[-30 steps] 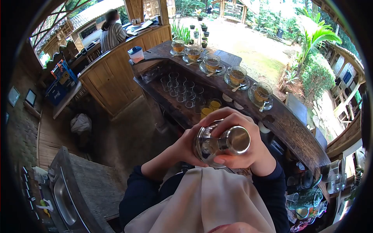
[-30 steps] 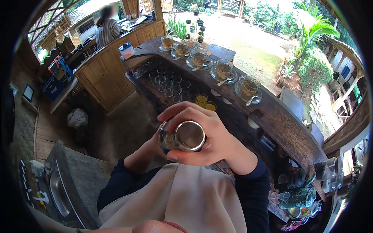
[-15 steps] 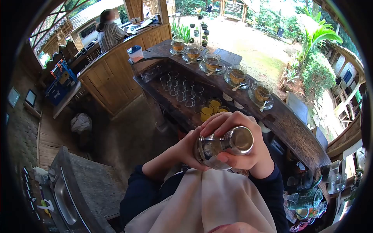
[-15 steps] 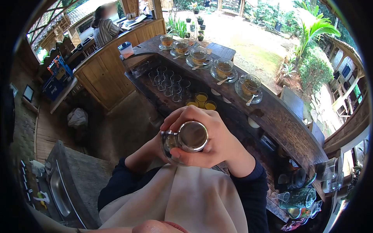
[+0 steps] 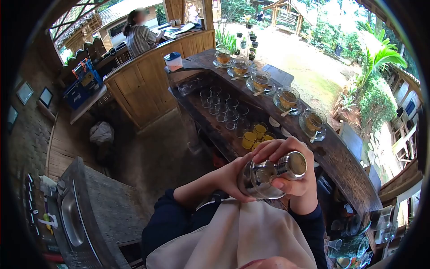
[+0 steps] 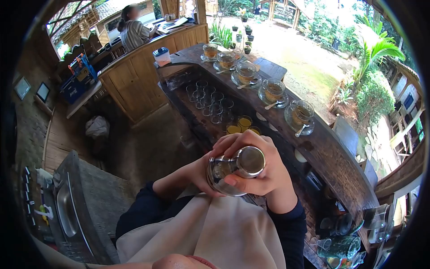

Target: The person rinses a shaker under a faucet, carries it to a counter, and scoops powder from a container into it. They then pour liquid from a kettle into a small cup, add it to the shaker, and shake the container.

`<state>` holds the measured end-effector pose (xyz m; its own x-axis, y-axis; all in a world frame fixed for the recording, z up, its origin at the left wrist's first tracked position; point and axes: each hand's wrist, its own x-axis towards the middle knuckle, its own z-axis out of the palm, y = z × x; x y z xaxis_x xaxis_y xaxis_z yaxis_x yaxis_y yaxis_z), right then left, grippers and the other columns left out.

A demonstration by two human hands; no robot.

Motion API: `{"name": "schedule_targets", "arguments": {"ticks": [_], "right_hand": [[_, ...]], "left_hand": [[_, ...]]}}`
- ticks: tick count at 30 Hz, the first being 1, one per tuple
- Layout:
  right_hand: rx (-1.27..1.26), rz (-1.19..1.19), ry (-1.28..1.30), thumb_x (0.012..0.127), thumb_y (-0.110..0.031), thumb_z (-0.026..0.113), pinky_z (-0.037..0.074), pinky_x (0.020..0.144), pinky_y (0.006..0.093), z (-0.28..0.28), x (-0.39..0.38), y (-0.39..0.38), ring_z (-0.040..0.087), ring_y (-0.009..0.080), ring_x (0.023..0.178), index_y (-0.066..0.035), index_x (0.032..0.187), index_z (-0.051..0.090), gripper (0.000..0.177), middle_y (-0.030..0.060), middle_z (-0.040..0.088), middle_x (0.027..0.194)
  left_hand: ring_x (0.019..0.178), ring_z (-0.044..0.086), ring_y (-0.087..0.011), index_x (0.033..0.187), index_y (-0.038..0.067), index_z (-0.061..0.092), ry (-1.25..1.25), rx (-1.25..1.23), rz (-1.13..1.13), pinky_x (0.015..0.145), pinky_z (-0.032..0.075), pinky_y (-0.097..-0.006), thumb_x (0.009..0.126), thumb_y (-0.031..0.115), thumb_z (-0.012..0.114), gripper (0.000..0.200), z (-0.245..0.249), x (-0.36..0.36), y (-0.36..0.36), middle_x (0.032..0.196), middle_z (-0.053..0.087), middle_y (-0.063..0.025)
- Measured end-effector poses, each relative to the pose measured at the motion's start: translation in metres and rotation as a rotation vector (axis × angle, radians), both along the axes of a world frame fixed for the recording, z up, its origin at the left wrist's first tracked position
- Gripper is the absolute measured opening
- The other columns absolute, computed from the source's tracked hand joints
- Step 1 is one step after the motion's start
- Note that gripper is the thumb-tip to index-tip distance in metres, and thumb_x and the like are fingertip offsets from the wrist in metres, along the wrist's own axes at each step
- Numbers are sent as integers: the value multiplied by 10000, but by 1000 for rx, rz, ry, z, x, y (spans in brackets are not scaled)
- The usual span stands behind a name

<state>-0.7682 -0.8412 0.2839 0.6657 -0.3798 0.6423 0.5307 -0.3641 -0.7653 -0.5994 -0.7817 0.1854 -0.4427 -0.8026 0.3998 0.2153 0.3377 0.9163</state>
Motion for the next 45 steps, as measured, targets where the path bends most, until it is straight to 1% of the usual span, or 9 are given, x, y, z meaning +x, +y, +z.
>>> {"name": "schedule_targets", "arguments": {"ticks": [7, 13, 19, 26, 31, 33, 36, 37, 45], "right_hand": [[-71, -164, 7, 679, -120, 739, 515, 769, 348, 4, -11, -3, 668, 268, 859, -9, 926, 538, 337, 187, 659, 895], [36, -484, -134, 784, -133, 709, 481, 789, 324, -6, -35, -22, 629, 180, 911, -18, 941, 537, 260, 144, 662, 955], [154, -827, -329, 826, -170, 696, 477, 816, 336, -10, -59, -30, 614, 182, 932, -13, 996, 526, 287, 161, 647, 1010], [-3, -1029, -476, 844, -218, 669, 443, 918, 391, -5, -66, -28, 588, 267, 1031, 21, 1037, 475, 364, 229, 612, 1055], [13, -1082, -420, 818, -282, 694, 429, 951, 419, 8, -47, -26, 574, 292, 1066, 16, 1064, 455, 455, 231, 600, 1067], [58, -1045, -435, 773, -272, 732, 422, 968, 437, 9, -38, -30, 575, 309, 1068, 16, 1080, 481, 491, 233, 600, 1068], [-252, -819, -235, 649, -177, 794, 440, 955, 474, 15, -32, -42, 600, 346, 1032, -1, 1010, 598, 447, 218, 639, 1002], [-330, -842, -145, 642, -358, 836, 483, 863, 480, 18, -26, -43, 618, 378, 968, -43, 928, 606, 484, 185, 664, 922], [-505, -794, 136, 653, -301, 822, 514, 799, 430, 24, 13, -47, 627, 340, 925, -66, 937, 647, 408, 149, 672, 950]], "left_hand": [[1233, 432, -191, 1411, 33, 239, -48, -61, -107, 1036, 344, -349, 516, 116, 899, 1115, 4, 2, -18, 1309, 456, -103], [1324, 351, -328, 1451, 55, 171, 356, -45, -109, 1064, 325, -449, 573, 317, 826, 1126, 13, -22, -68, 1460, 277, -194], [1143, 541, -274, 1397, 25, 265, 584, 369, -214, 982, 435, -390, 763, 198, 674, 774, -8, -29, -122, 1278, 472, -176], [1228, 465, -294, 1324, 23, 316, 665, 129, -216, 1025, 395, -423, 736, 263, 796, 796, -10, -57, -137, 1306, 449, -165], [1179, 522, -260, 1354, -2, 264, 630, 26, -153, 993, 427, -395, 823, 388, 698, 789, -17, -48, -151, 1266, 503, -161], [1192, 496, -245, 1325, 25, 303, 701, 262, -293, 1004, 418, -406, 797, 383, 735, 771, -12, -38, -154, 1267, 471, -147], [1155, 526, -238, 1291, 14, 349, 676, 451, -398, 972, 449, -388, 868, 502, 588, 689, -20, -28, -169, 1241, 494, -142], [1148, 530, -242, 1277, 11, 367, 671, 625, -477, 964, 456, -384, 887, 533, 537, 673, -22, -24, -173, 1232, 501, -144], [977, 607, -265, 1081, 1, 563, 693, 999, -637, 894, 489, -401, 898, 454, 497, 493, -16, -4, -189, 1035, 609, -155]]}}
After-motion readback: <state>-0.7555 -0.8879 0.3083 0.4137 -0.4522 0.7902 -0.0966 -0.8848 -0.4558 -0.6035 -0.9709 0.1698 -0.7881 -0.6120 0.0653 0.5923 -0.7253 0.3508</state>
